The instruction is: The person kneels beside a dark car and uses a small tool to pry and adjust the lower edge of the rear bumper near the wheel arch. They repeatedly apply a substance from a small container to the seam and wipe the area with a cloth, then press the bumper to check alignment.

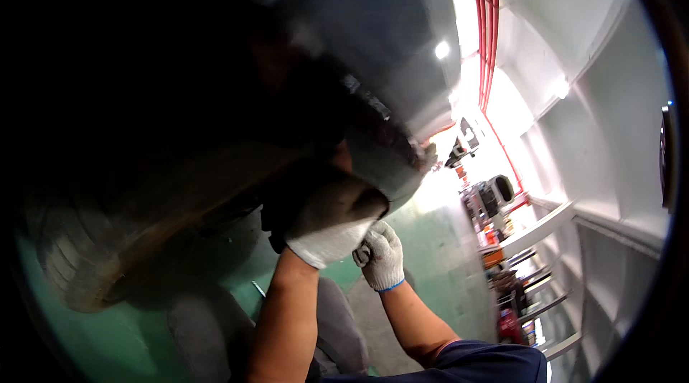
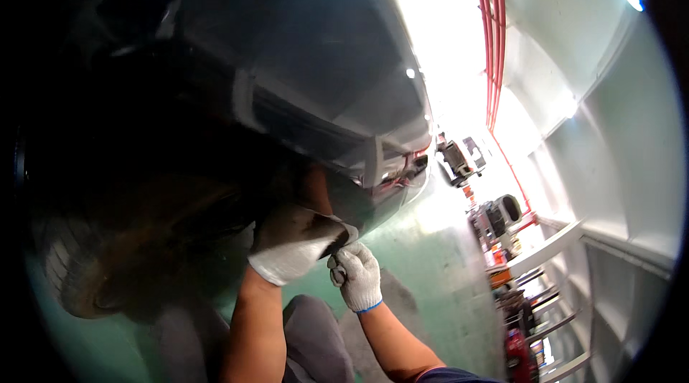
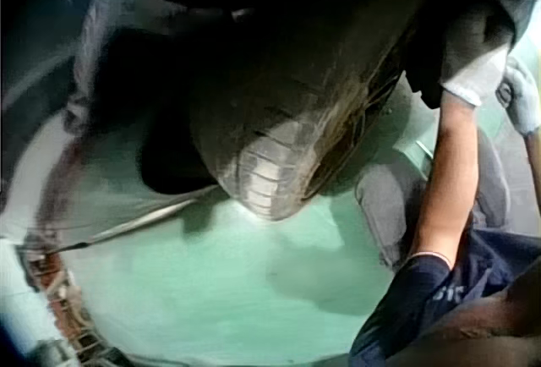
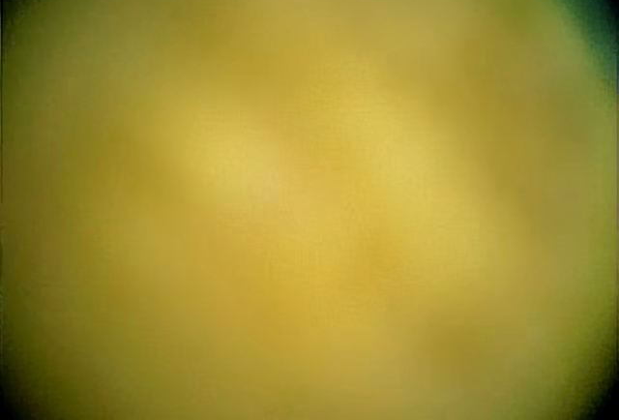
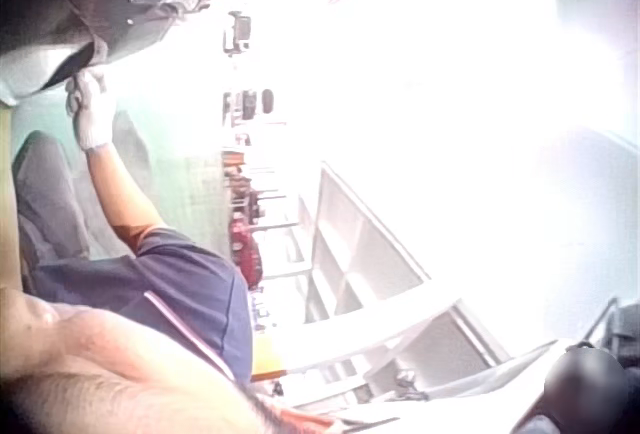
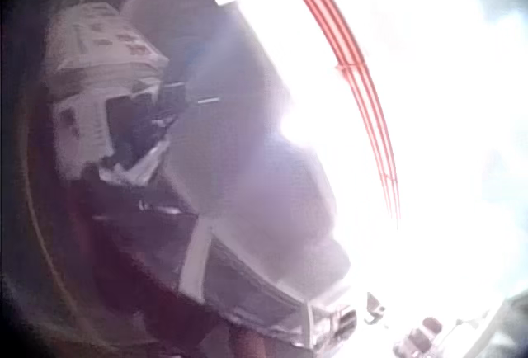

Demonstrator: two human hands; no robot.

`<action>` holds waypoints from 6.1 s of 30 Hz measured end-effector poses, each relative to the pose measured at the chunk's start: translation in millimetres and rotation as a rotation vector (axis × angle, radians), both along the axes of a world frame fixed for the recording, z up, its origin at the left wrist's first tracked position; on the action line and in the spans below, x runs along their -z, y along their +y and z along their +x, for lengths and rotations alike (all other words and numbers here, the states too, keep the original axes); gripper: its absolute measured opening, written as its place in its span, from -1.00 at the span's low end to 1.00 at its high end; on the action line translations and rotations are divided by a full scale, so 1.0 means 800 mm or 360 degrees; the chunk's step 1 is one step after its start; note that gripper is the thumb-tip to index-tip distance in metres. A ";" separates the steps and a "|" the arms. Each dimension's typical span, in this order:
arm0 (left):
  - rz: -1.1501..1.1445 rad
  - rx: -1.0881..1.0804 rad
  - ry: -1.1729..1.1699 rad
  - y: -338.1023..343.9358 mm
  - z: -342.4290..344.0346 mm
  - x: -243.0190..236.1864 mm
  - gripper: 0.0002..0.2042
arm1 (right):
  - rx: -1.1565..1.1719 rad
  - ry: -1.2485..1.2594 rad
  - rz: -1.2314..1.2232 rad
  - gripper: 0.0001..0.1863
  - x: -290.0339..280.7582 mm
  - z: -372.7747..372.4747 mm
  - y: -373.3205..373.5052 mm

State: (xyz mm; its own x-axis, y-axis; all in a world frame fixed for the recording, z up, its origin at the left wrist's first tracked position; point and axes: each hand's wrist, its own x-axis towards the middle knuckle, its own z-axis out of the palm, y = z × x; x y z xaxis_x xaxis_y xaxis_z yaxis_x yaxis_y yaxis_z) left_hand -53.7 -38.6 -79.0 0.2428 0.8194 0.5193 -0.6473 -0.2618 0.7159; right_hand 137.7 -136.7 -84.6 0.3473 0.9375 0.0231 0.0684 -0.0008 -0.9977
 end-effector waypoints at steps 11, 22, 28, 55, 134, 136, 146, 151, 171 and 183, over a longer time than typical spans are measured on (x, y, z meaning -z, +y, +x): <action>-0.0060 0.0037 0.0319 0.049 -0.058 -0.053 -0.80 | -0.0135 -0.0095 0.0000 -0.84 -0.030 -0.017 0.041; -0.0480 0.0114 -0.0118 0.026 -0.051 -0.055 -0.63 | -0.0218 -0.0190 0.0194 -0.85 -0.016 -0.023 0.035; -0.0315 -0.0091 -0.0146 0.021 -0.051 -0.061 -0.59 | -0.0260 -0.0086 0.0145 -0.86 -0.037 -0.019 0.029; -0.0331 -0.0326 -0.0233 0.012 -0.032 -0.049 -0.56 | -0.0385 0.0069 0.0179 -0.87 -0.024 -0.004 0.031; -0.0856 0.0415 0.0599 0.051 0.075 0.164 -0.81 | 0.0136 -0.0782 -0.0466 -0.61 0.153 0.069 -0.039; -0.0809 0.0475 0.0661 0.052 0.088 0.170 -0.84 | 0.0198 -0.0771 -0.0501 -0.61 0.150 0.072 -0.042; -0.0532 0.0137 0.0882 0.043 0.103 0.171 -0.81 | 0.0218 -0.0880 -0.0522 -0.64 0.184 0.102 -0.060; -0.0744 0.0578 0.0603 0.047 0.112 0.176 -0.81 | 0.0203 -0.0885 -0.0395 -0.65 0.188 0.106 -0.058; -0.0005 -0.0197 0.1166 0.029 0.101 0.153 -0.83 | 0.0109 -0.0414 -0.0104 -0.69 0.102 0.053 -0.003; -0.0392 0.0516 0.1260 0.066 0.085 0.122 -0.82 | 0.0054 -0.0639 -0.0175 -0.82 0.096 0.064 0.028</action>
State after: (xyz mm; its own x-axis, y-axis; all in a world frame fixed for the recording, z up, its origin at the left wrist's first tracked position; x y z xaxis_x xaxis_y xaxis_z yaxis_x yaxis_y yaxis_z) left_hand 14.4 14.2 -176.8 0.6951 0.7144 -0.0809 0.0456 0.0684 0.9966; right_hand 189.2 -114.3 -161.5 0.3620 0.9300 0.0634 0.4502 -0.1148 -0.8855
